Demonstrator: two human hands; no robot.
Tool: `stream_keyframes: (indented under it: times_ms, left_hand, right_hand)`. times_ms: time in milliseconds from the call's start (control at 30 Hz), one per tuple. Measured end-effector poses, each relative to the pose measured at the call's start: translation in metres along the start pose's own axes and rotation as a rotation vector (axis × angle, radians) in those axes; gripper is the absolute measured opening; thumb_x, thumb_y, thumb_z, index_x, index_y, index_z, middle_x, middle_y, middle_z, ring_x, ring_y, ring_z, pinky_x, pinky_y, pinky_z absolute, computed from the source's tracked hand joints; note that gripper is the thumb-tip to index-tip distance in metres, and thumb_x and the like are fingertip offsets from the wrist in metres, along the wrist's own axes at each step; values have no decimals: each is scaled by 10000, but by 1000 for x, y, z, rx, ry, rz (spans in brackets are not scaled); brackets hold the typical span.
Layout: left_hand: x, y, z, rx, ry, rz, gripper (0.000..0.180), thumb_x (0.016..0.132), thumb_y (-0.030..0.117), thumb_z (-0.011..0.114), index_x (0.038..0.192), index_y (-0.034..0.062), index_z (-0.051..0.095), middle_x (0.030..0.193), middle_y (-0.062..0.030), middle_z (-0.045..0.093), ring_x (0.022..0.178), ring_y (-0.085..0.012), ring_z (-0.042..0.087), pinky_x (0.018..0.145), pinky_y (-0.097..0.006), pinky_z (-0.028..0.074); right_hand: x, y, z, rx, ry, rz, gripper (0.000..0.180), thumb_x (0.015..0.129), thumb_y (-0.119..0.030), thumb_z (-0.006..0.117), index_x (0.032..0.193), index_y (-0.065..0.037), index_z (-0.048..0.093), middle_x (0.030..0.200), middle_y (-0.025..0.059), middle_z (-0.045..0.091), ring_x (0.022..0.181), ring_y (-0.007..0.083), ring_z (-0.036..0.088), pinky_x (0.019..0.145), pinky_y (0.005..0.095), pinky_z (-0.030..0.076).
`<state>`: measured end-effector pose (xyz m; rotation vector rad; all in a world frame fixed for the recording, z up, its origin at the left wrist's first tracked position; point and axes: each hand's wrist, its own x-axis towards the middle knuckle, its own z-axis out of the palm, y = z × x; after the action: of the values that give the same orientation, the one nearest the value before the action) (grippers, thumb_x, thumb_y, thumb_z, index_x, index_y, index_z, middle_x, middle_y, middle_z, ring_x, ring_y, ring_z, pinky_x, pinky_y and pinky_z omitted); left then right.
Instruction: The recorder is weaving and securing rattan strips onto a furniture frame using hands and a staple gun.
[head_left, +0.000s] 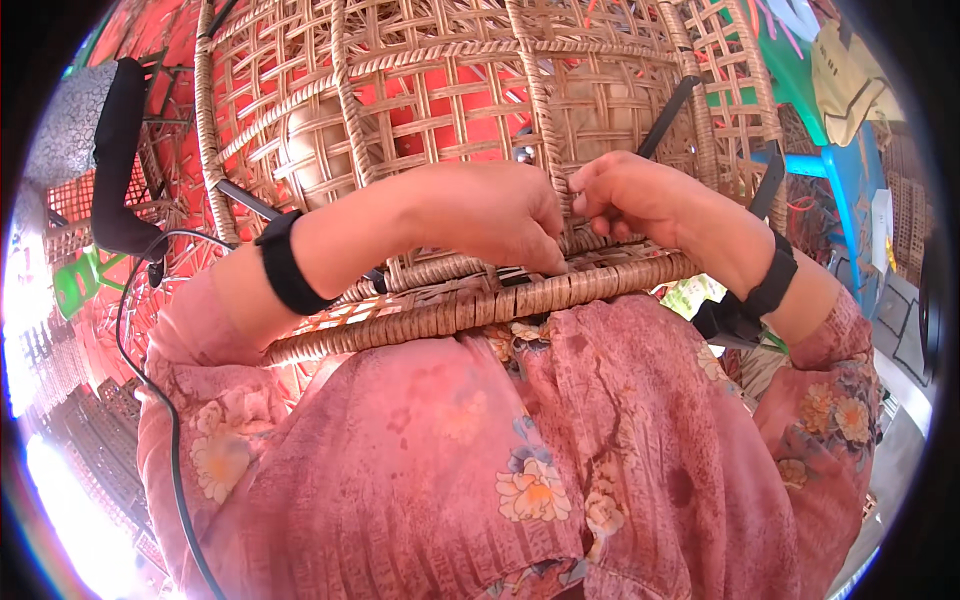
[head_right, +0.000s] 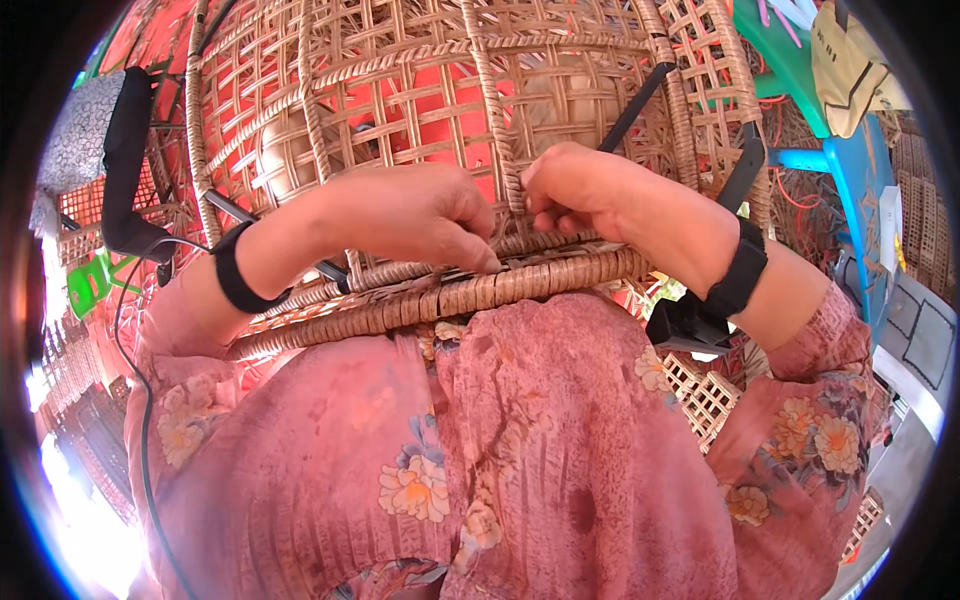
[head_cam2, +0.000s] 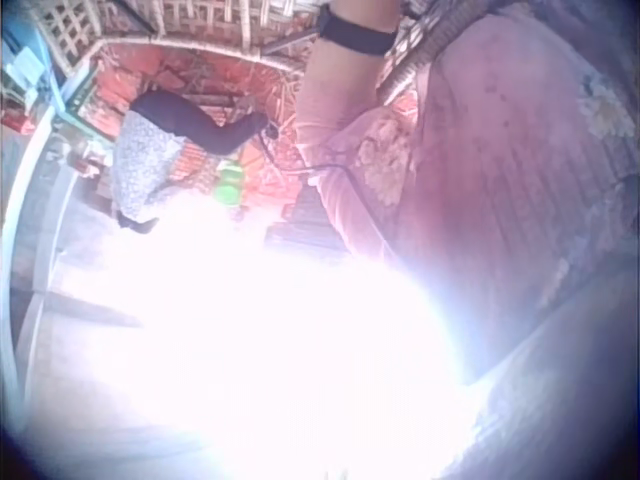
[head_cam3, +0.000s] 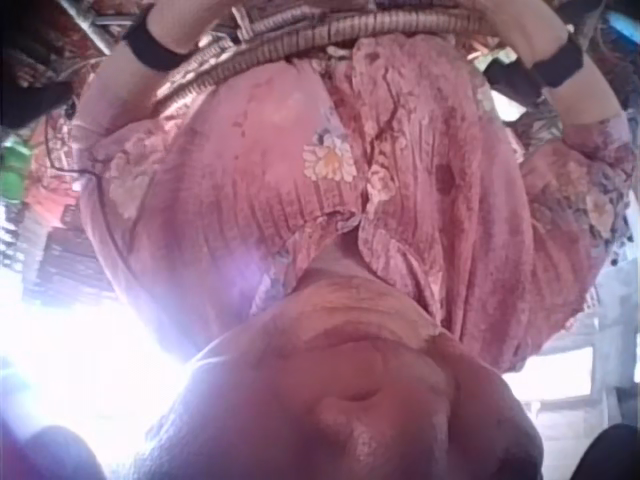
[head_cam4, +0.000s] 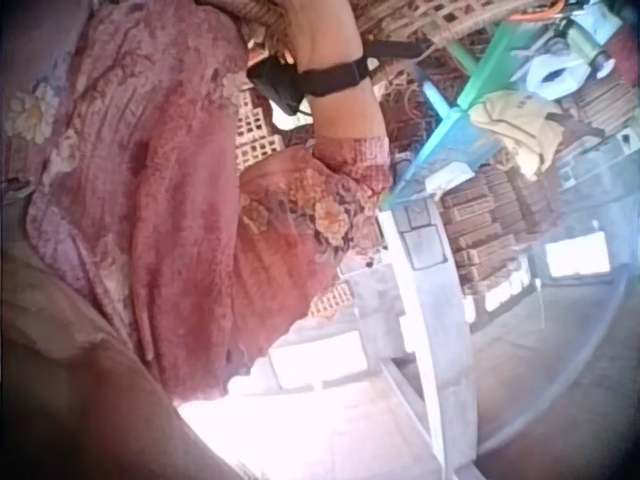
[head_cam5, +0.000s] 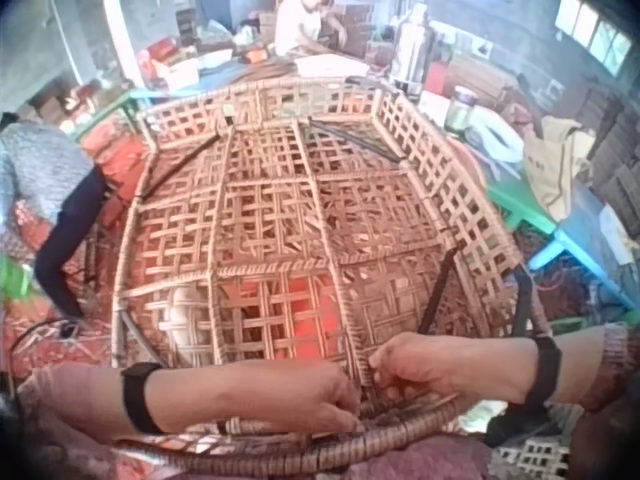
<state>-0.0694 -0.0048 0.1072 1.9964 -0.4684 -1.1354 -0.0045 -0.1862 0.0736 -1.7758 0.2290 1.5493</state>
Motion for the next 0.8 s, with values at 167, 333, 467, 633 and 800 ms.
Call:
stream_keyframes:
  times_ms: [167,333,467,633,800]
  left_hand:
    - [9,2,7,-226,116,253,340,836,329,596,720,11,629,562,-30,498,551,-98,470,528,-292,387]
    - [33,13,17,-458,164,374,356,845,348,591,735,15,649,595,6,528,577,-80,484,520,-248,396]
    - [20,16,13,-681,46,168,347,853,354,584,763,25,653,628,-5,547,579,-87,514,512,-236,423]
    - [21,-40,32,-817,334,-218,305,855,290,592,797,-8,626,701,-44,607,584,-102,584,494,-224,452]
    - [36,-56,49,-1007,215,-217,221,851,212,593,802,-2,619,752,-78,654,592,-91,609,471,-199,451]
  right_hand:
    - [0,-2,4,-130,-42,-65,105,763,-71,526,801,-26,613,716,65,596,597,157,595,471,269,413]
    - [-1,5,-11,24,-293,-136,193,790,-118,529,895,18,617,785,107,624,636,175,596,548,277,455]
    - [9,7,-2,-81,-218,-133,189,795,-117,533,877,33,613,792,109,626,654,185,601,588,282,490]
    - [11,13,0,-96,27,-160,224,690,42,596,914,59,589,860,122,609,712,203,611,662,290,521]
    - [10,9,3,-201,71,-152,445,579,138,647,1015,74,587,899,144,618,803,220,613,640,323,549]
